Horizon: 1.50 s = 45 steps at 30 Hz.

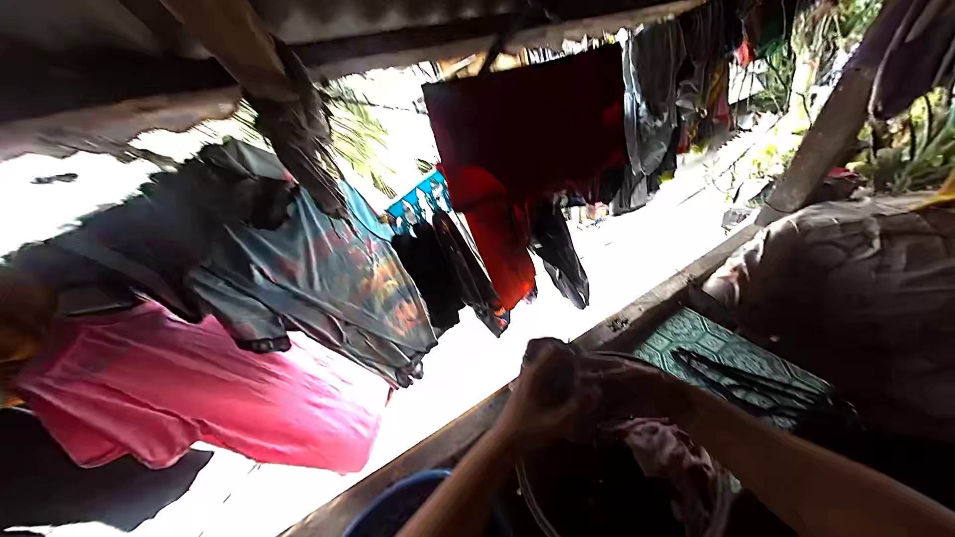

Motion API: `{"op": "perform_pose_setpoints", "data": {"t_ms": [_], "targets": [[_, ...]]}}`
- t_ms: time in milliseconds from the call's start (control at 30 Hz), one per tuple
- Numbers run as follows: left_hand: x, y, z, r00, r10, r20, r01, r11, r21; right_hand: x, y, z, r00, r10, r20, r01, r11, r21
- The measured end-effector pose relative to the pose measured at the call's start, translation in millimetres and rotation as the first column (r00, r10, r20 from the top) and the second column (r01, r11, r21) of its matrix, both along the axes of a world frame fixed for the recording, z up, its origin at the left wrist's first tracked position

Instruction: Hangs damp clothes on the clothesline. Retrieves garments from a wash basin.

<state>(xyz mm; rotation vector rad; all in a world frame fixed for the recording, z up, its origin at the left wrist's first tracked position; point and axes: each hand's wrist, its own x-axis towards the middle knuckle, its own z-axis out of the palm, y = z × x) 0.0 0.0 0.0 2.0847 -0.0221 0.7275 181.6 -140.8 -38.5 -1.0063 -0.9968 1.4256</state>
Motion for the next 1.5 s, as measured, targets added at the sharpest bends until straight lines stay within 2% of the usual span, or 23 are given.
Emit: {"op": "perform_pose_setpoints", "data": {"t_ms": [33, 100, 167, 233, 300, 367, 433, 500, 567, 633, 767, 833, 933, 1000, 1033, 1100, 1133, 1167, 1233, 1300, 1367, 1433, 1500], "targets": [[-3, 5, 14, 1.000, 0.013, -0.009, -0.014, 0.997, -0.080, 2, 4, 10, 0.995, 0.008, 0.099, -0.012, 0.999, 0.034], [-9, 7, 38, 0.999, 0.031, -0.024, -0.034, 0.991, -0.128, 0, 8, 37, 0.954, -0.012, 0.300, -0.009, 0.998, 0.068], [-8, 9, 54, 0.999, 0.025, 0.026, -0.021, 0.986, -0.165, -9, 12, 62, 0.914, -0.085, 0.396, 0.040, 0.992, 0.122], [-9, 13, 63, 0.996, -0.022, 0.083, 0.038, 0.979, -0.202, -13, 22, 69, 0.863, -0.203, 0.463, 0.074, 0.957, 0.282], [-12, 17, 72, 0.989, -0.040, 0.142, 0.068, 0.977, -0.202, -17, 26, 85, 0.849, -0.260, 0.459, 0.118, 0.942, 0.315], [-18, 25, 80, 0.987, 0.000, 0.163, 0.024, 0.989, -0.147, -28, 26, 106, 0.874, -0.302, 0.381, 0.224, 0.946, 0.235], [-24, 33, 89, 0.991, 0.081, 0.105, -0.074, 0.995, -0.065, -33, 30, 119, 0.857, -0.390, 0.338, 0.306, 0.911, 0.275], [-32, 41, 99, 0.986, 0.164, -0.007, -0.163, 0.984, 0.071, -32, 34, 133, 0.795, -0.471, 0.383, 0.329, 0.865, 0.380], [-36, 44, 110, 0.962, 0.247, -0.118, -0.220, 0.954, 0.203, -27, 37, 153, 0.717, -0.463, 0.520, 0.236, 0.864, 0.445], [-38, 45, 119, 0.944, 0.292, -0.156, -0.237, 0.925, 0.296, -16, 38, 169, 0.655, -0.338, 0.676, 0.018, 0.901, 0.433], [-44, 49, 142, 0.953, 0.272, -0.136, -0.216, 0.921, 0.325, -3, 43, 201, 0.408, -0.083, 0.909, -0.277, 0.938, 0.210], [-45, 49, 155, 0.955, 0.264, -0.135, -0.202, 0.913, 0.354, -2, 44, 218, 0.284, -0.027, 0.958, -0.323, 0.939, 0.122], [-48, 53, 175, 0.957, 0.271, -0.105, -0.213, 0.899, 0.383, 0, 39, 238, 0.208, -0.010, 0.978, -0.305, 0.949, 0.075], [-52, 55, 186, 0.952, 0.287, -0.101, -0.250, 0.927, 0.278, 8, 38, 244, 0.235, 0.009, 0.972, -0.268, 0.962, 0.056], [-54, 54, 191, 0.946, 0.305, -0.112, -0.289, 0.947, 0.139, 13, 37, 246, 0.227, 0.029, 0.974, -0.256, 0.966, 0.031], [-60, 53, 205, 0.911, 0.405, -0.083, -0.413, 0.889, -0.197, 24, 35, 248, 0.110, 0.027, 0.994, -0.264, 0.964, 0.003], [-64, 58, 210, 0.879, 0.476, -0.034, -0.463, 0.835, -0.297, 31, 34, 245, 0.085, 0.000, 0.996, -0.271, 0.962, 0.023], [-69, 63, 214, 0.847, 0.531, 0.000, -0.504, 0.803, -0.318, 36, 34, 240, 0.102, -0.032, 0.994, -0.263, 0.963, 0.058], [-74, 71, 205, 0.835, 0.550, 0.003, -0.545, 0.828, -0.132, 36, 35, 232, 0.161, -0.114, 0.980, -0.235, 0.960, 0.150], [-66, 68, 184, 0.893, 0.442, -0.087, -0.434, 0.896, 0.097, 20, 40, 228, 0.188, -0.230, 0.955, -0.255, 0.927, 0.273], [-49, 50, 158, 0.917, 0.307, -0.255, -0.287, 0.951, 0.113, -3, 43, 232, 0.223, -0.329, 0.918, -0.284, 0.879, 0.384], [-36, 28, 132, 0.923, 0.132, -0.362, -0.172, 0.982, -0.081, -13, 47, 242, 0.284, -0.417, 0.863, -0.318, 0.808, 0.495], [-20, 12, 114, 0.937, -0.019, -0.348, -0.119, 0.922, -0.368, -15, 43, 261, 0.301, -0.444, 0.844, -0.325, 0.784, 0.529]]}}
